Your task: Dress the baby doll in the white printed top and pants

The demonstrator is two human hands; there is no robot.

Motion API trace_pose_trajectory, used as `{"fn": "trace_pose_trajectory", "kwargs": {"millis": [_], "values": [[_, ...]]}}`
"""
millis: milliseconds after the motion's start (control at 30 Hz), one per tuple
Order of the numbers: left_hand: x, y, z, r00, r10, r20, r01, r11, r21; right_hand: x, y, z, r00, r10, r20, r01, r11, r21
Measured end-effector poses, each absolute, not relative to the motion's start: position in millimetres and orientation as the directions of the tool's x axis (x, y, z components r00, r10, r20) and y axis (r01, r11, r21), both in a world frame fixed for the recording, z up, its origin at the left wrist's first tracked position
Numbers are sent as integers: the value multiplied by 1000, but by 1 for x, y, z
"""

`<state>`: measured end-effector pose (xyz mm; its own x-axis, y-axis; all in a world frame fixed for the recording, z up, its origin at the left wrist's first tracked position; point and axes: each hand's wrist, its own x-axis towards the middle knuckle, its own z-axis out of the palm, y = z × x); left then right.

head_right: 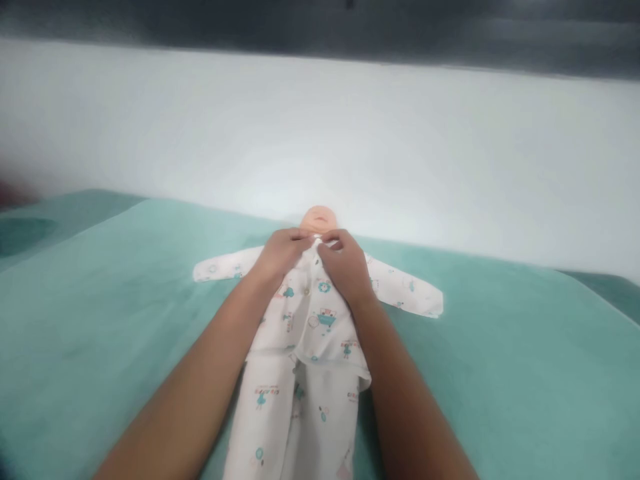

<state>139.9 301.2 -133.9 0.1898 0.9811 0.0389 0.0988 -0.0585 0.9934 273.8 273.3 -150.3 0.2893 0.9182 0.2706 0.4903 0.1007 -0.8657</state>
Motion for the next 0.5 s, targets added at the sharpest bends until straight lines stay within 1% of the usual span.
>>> {"fn": "trace_pose_trajectory", "kwargs": {"millis": [100,167,367,500], "values": [[139,300,-132,213,977,-18,39,10,999,275,275,-152,278,915,292,475,133,-870],[139,301,-133,221,975,-23,30,17,999,275,276,-153,268,913,309,469,156,-869],[142,303,-138,206,971,119,151,-152,977,275,276,-153,272,904,331,494,164,-854],[142,304,-139,213,963,163,185,-204,961,275,276,-152,265,914,307,491,146,-859]]}}
